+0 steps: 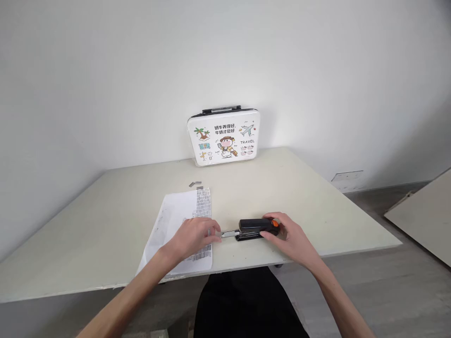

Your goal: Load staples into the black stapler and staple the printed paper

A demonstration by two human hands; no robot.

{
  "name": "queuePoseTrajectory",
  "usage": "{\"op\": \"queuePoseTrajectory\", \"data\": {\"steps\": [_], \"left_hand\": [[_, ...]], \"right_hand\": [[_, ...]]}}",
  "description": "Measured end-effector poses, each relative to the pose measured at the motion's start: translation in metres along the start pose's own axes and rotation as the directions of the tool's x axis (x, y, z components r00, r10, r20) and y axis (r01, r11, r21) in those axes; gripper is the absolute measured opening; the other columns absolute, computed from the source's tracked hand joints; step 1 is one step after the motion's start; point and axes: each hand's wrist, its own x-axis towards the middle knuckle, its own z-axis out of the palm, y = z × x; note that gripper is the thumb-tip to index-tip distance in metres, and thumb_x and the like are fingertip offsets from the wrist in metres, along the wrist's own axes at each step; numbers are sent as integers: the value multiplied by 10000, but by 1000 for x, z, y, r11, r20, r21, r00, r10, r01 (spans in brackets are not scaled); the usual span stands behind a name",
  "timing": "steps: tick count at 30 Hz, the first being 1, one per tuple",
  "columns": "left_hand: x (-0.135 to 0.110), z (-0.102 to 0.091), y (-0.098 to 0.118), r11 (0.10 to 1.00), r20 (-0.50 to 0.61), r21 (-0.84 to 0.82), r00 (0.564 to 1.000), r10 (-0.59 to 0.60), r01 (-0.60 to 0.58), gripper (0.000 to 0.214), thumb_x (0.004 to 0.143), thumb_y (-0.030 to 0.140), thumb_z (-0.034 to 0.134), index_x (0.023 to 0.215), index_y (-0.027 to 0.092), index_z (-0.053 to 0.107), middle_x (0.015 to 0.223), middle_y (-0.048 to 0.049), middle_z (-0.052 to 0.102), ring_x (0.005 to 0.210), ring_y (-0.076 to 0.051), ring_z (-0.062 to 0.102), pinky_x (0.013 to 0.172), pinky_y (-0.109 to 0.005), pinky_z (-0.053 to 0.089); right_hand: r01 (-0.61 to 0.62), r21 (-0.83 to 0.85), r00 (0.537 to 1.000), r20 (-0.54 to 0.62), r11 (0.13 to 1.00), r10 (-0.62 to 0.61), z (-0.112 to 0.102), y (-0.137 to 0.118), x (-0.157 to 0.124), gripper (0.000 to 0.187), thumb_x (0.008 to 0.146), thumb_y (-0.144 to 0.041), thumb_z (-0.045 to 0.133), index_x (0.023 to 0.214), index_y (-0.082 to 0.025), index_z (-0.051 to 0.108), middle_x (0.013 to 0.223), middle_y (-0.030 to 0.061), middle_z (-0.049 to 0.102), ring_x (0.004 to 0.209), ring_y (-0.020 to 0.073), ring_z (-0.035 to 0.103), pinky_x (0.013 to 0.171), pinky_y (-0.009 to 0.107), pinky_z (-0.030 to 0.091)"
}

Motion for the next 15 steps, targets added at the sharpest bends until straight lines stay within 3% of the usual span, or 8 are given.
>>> {"op": "queuePoseTrajectory", "data": {"steps": [3, 6, 11, 15], "left_hand": [[7, -2, -9, 980, 22, -108, 985, 173, -170, 365, 1002, 544, 579, 930, 235, 759, 914, -22, 781, 779, -188, 712, 665, -276, 473], [28, -2, -7, 949, 20, -146, 958, 287, -281, 388, 986, 554, 608, 876, 223, 776, 870, -28, 781, 734, -175, 701, 658, -277, 458], [70, 1, 7, 944, 69, -178, 954, 292, -276, 340, 827, 557, 800, 825, 221, 753, 745, 21, 746, 622, -142, 649, 546, -249, 367], [80, 7, 10, 949, 66, -174, 958, 277, -263, 416, 758, 613, 828, 755, 213, 715, 673, 40, 700, 574, -125, 611, 521, -241, 319]], "right_hand": [[-19, 38, 1000, 12, 999, 19, -1, 0, 1, 382, 947, -592, 600, 1200, -310, 648, 1229, 66, 704, 948, 256, 683, 774, 391, 584], [-20, 49, 999, 36, 999, 18, -3, 0, 1, 380, 957, -602, 586, 1192, -310, 652, 1186, 57, 717, 921, 249, 684, 758, 375, 581], [13, 31, 999, 51, 999, -14, -5, 0, 2, 402, 967, -616, 560, 1196, -294, 635, 1151, 68, 716, 892, 244, 675, 738, 364, 572], [31, 14, 999, 29, 999, -32, -5, 3, 2, 389, 972, -605, 559, 1184, -286, 630, 1129, 65, 714, 898, 242, 664, 731, 351, 556]]}}
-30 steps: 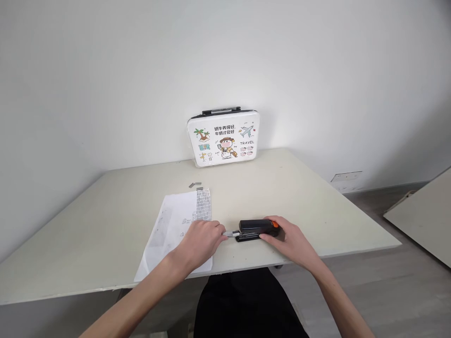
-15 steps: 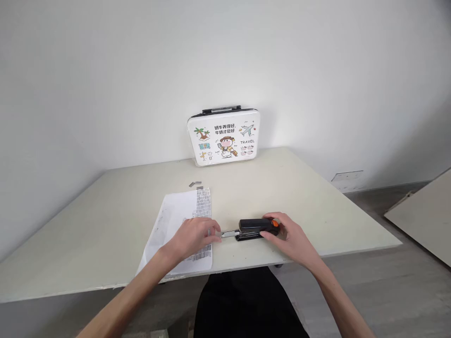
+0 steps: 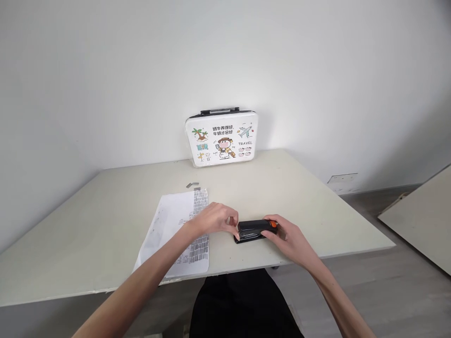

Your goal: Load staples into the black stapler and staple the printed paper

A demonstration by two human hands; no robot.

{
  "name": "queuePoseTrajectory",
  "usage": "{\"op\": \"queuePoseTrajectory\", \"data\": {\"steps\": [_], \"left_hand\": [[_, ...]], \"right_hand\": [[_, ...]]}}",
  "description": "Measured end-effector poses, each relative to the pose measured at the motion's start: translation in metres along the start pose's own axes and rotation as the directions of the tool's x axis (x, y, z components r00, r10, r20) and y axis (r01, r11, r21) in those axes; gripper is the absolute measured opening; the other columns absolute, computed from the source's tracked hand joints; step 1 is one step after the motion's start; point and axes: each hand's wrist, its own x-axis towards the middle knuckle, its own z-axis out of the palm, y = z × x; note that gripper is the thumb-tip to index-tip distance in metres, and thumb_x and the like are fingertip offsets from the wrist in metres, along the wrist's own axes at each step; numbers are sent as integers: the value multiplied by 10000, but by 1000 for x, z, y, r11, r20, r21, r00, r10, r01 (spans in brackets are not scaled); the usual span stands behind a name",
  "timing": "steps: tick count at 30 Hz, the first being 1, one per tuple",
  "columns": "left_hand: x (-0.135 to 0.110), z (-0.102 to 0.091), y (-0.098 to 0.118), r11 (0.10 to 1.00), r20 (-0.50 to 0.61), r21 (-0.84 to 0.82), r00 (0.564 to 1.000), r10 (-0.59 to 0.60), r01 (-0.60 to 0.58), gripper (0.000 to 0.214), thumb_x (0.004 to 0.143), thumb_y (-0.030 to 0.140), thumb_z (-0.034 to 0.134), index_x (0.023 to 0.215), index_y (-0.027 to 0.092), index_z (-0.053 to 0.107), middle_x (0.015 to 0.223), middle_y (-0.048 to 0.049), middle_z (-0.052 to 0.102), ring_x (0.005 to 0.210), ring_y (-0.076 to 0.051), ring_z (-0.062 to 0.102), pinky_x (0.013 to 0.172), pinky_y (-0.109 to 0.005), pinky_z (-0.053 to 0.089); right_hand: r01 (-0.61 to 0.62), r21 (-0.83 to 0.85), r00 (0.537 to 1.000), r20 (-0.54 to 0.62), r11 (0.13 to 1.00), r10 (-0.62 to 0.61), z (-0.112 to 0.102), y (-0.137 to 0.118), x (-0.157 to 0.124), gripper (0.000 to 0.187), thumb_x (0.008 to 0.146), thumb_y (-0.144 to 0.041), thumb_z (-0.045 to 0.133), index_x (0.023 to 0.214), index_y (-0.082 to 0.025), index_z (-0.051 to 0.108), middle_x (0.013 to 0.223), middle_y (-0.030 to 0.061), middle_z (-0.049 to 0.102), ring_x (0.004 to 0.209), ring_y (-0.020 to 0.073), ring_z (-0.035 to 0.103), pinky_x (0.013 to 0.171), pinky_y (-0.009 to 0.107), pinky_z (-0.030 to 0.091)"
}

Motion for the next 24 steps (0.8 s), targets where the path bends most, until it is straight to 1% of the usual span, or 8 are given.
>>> {"op": "queuePoseTrajectory", "data": {"steps": [4, 8, 11, 13, 17, 20, 22, 24], "left_hand": [[-8, 7, -1, 999, -39, 43, 999, 9, -7, 494, 835, 657, 737, 686, 194, 650, 606, 35, 655, 503, -109, 539, 514, -250, 274], [-6, 11, 0, 991, -65, 115, 995, 74, -66, 557, 911, 673, 634, 640, 187, 606, 576, 26, 633, 465, -102, 480, 507, -267, 231], [-6, 12, 3, 990, -83, 129, 995, 63, -52, 559, 920, 673, 622, 640, 189, 593, 569, 29, 625, 460, -104, 480, 499, -268, 240], [-16, 10, 6, 987, -101, 156, 994, 42, -26, 524, 933, 652, 619, 680, 193, 608, 597, 26, 636, 489, -117, 515, 504, -267, 270], [-73, -4, 16, 971, -205, 233, 979, -8, 57, 390, 1019, 560, 540, 905, 210, 669, 832, -29, 716, 744, -191, 648, 626, -295, 436], [-132, -13, 20, 960, -202, 232, 974, -106, 153, 371, 994, 569, 582, 1167, 252, 666, 1173, -72, 717, 1094, -260, 655, 904, -379, 525], [-164, -10, 19, 946, -141, 267, 978, -152, 186, 620, 931, 641, 635, 1438, 298, 536, 1498, -87, 566, 1390, -330, 500, 1093, -460, 464], [-184, 2, 16, 933, -104, 299, 979, -176, 200, 901, 881, 700, 652, 1620, 332, 291, 1661, -75, 368, 1530, -371, 311, 1190, -528, 376]], "right_hand": [[12, 1, 1000, 25, 1000, -12, -1, 1, 0, 362, 985, -584, 553, 1190, -292, 619, 1135, 60, 702, 915, 242, 646, 741, 348, 538], [12, -8, 999, 50, 1000, -11, -2, 3, -1, 353, 992, -582, 544, 1179, -290, 609, 1085, 57, 696, 878, 237, 623, 745, 354, 525], [-10, 0, 998, 56, 1000, 10, -2, 3, -1, 361, 985, -589, 554, 1181, -291, 607, 1101, 56, 697, 893, 239, 628, 754, 355, 529], [-30, 11, 998, 52, 999, 29, -2, 2, -2, 370, 977, -593, 566, 1189, -293, 608, 1132, 59, 699, 911, 242, 639, 754, 354, 537], [-67, 27, 997, 50, 997, 66, -2, -3, -3, 362, 965, -587, 588, 1188, -305, 624, 1147, 49, 704, 914, 238, 656, 767, 355, 546], [-91, 13, 995, 44, 996, 90, -2, -6, -4, 350, 951, -591, 602, 1158, -312, 640, 1104, 36, 710, 886, 235, 652, 754, 358, 543], [-97, 8, 994, 47, 995, 96, -2, -7, -4, 353, 947, -597, 602, 1153, -313, 640, 1094, 33, 709, 872, 233, 649, 744, 359, 541], [-94, 15, 994, 63, 995, 93, -3, -7, -5, 358, 950, -604, 593, 1149, -310, 635, 1093, 35, 709, 881, 234, 649, 750, 360, 541]]}}
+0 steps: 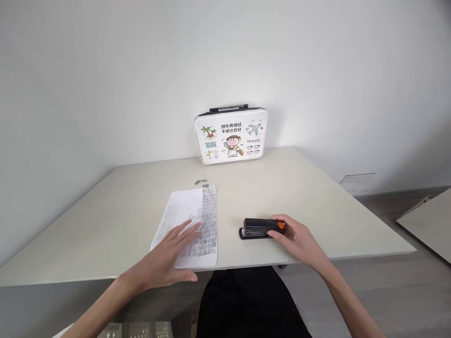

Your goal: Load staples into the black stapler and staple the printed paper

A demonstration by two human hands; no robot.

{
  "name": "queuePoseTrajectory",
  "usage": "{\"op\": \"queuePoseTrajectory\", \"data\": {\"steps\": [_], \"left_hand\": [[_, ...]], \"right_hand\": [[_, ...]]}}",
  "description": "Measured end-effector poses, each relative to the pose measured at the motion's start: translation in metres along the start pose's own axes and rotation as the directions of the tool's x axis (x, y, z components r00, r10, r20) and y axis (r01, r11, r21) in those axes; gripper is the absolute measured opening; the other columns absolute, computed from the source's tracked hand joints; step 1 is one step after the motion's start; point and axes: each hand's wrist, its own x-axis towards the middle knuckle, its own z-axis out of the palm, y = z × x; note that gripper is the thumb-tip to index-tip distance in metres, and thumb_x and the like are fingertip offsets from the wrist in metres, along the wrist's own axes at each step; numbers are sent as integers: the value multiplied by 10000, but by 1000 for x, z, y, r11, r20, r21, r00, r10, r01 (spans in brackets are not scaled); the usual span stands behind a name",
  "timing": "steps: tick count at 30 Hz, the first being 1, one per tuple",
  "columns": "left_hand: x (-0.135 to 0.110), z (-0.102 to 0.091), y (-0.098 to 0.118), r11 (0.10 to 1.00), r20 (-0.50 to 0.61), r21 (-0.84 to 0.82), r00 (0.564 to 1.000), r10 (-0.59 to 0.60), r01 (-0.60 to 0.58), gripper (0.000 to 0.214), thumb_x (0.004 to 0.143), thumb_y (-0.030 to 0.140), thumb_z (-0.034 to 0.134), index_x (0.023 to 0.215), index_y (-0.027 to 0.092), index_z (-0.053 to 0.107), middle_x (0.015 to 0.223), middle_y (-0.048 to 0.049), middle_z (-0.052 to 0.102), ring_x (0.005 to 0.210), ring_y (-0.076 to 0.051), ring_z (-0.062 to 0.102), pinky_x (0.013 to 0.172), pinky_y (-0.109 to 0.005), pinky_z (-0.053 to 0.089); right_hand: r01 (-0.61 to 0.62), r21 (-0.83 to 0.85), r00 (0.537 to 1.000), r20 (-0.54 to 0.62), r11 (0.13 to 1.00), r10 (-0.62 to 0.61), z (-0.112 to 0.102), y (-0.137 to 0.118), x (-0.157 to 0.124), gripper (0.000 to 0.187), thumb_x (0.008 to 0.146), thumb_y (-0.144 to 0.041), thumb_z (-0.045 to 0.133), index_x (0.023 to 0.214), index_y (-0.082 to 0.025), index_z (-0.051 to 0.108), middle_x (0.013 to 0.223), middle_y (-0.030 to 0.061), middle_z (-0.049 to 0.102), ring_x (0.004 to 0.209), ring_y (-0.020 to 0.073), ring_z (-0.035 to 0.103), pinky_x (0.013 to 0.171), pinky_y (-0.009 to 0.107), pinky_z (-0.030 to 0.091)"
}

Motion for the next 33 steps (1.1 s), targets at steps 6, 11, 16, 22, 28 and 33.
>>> {"op": "queuePoseTrajectory", "data": {"steps": [6, 11, 16, 22, 28, 33], "left_hand": [[-5, 36, 17, 999, -92, 2, 995, -43, 43, 871, 1012, 561, 544, 1666, 354, 6, 1700, -27, 257, 1569, -320, 220, 1267, -544, 264], [4, 41, 35, 994, -117, -64, 989, -92, 85, 746, 1076, 457, 449, 1663, 371, -4, 1699, -11, 248, 1564, -287, 238, 1269, -525, 281], [19, 53, 45, 995, -136, -73, 987, -84, 74, 701, 1087, 472, 412, 1669, 335, 46, 1707, -12, 234, 1578, -258, 186, 1290, -503, 245], [40, 56, 58, 994, -124, -108, 992, -16, 2, 812, 991, 672, 488, 1660, 342, 168, 1721, -21, 176, 1584, -307, 156, 1293, -533, 206], [49, 43, 55, 980, -103, -196, 993, -51, 30, 733, 1019, 641, 462, 1647, 335, 240, 1694, -34, 293, 1570, -301, 239, 1263, -522, 289], [76, 40, 36, 983, -98, -183, 995, -15, -4, 720, 972, 701, 496, 1595, 354, 387, 1696, -36, 288, 1574, -346, 202, 1268, -567, 236]], "right_hand": [[20, 25, 997, 77, 999, -22, -3, -2, 0, 373, 964, -611, 566, 1145, -288, 617, 1082, 48, 709, 907, 235, 644, 779, 363, 544], [17, 15, 993, 120, 1000, -19, -8, -3, 3, 344, 972, -591, 566, 1148, -299, 613, 1090, 41, 703, 942, 237, 646, 807, 363, 545], [42, -33, 989, 142, 999, -37, -12, -2, 7, 365, 955, -608, 574, 1137, -297, 633, 1066, 42, 707, 933, 240, 654, 796, 359, 561], [43, -104, 982, 189, 994, -23, -23, -1, 14, 377, 956, -605, 587, 1180, -304, 622, 1097, 35, 709, 942, 231, 651, 834, 359, 553], [68, -153, 966, 257, 986, -27, -37, -9, 21, 405, 966, -612, 568, 1215, -301, 642, 1254, 62, 698, 1066, 264, 663, 927, 403, 547], [37, -176, 992, 125, 984, -15, -32, -29, 30, 427, 1015, -623, 450, 1254, -322, 637, 1349, 72, 665, 1153, 279, 662, 897, 399, 563]]}}
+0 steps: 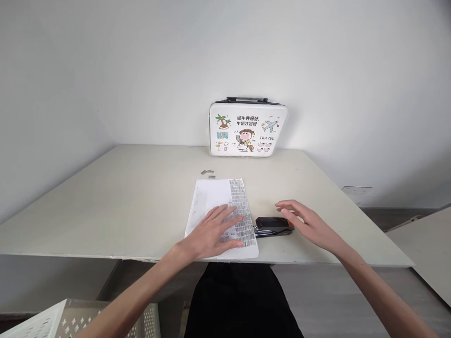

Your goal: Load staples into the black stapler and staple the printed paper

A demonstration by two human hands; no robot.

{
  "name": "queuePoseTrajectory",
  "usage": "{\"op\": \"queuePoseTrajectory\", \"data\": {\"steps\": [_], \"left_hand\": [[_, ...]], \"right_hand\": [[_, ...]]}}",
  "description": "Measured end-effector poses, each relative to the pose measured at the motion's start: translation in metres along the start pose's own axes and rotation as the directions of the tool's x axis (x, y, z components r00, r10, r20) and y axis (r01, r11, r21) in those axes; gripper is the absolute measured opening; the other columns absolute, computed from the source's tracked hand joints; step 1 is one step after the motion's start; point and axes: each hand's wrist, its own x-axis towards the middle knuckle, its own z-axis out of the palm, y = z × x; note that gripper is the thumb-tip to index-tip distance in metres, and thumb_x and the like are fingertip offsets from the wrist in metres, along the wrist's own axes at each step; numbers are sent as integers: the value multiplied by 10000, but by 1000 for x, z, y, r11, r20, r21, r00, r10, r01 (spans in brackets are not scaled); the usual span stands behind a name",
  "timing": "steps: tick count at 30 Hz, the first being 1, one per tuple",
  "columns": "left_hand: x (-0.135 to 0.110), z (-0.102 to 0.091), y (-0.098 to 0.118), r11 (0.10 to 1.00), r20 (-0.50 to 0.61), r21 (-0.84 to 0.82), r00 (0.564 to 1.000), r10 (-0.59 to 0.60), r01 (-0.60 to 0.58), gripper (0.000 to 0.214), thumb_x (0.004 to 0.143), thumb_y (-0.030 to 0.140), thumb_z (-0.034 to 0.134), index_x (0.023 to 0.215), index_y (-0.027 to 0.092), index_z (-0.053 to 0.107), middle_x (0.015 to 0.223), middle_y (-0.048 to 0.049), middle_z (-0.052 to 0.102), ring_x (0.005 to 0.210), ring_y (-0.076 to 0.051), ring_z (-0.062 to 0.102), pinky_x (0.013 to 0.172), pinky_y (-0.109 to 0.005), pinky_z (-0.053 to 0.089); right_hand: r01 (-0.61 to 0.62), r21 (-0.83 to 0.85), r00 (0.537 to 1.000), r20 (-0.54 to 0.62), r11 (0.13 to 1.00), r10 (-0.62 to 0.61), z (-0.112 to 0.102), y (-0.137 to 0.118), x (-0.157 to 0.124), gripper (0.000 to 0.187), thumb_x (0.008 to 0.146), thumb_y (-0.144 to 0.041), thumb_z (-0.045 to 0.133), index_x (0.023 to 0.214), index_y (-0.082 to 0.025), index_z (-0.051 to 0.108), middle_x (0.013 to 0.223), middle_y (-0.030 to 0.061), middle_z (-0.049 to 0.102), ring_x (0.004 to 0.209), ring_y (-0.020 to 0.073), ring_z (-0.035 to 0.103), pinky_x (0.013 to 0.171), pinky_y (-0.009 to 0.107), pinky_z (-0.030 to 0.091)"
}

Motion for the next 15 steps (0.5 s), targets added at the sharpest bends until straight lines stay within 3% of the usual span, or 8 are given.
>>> {"op": "queuePoseTrajectory", "data": {"steps": [3, 7, 11, 15], "left_hand": [[18, 10, -3, 1000, 23, 7, 999, 24, -24, 737, 947, 746, 488, 1586, 391, 394, 1711, -10, 226, 1584, -353, 116, 1281, -597, 140], [33, 28, 4, 1000, -16, 17, 1000, 1, 0, 712, 964, 746, 449, 1576, 385, 414, 1716, -6, 205, 1586, -352, 84, 1280, -616, 94], [41, 36, 13, 1000, -28, 19, 1000, -14, 15, 733, 959, 763, 432, 1570, 360, 432, 1724, -19, 177, 1585, -369, 77, 1275, -630, 79], [47, 38, 17, 1000, -11, 17, 1000, -17, 17, 768, 962, 771, 404, 1597, 341, 382, 1735, -24, 118, 1585, -385, 56, 1271, -645, 68]], "right_hand": [[4, -37, 1000, -27, 999, -5, 10, -15, 11, 429, 1031, -623, 406, 1240, -328, 636, 1367, 59, 654, 1179, 272, 654, 935, 402, 550], [58, -59, 998, 29, 997, -57, 22, -32, 27, 459, 1061, -598, 325, 1176, -296, 650, 1323, 67, 671, 1213, 269, 631, 1019, 418, 500], [45, -93, 996, 86, 995, -37, 28, -45, 36, 501, 1065, -609, 269, 1061, -273, 640, 1226, 63, 704, 1134, 258, 656, 976, 403, 504], [42, -112, 995, 90, 993, -32, 33, -54, 39, 509, 1060, -620, 272, 1075, -279, 650, 1251, 65, 701, 1155, 271, 649, 948, 398, 509]]}}
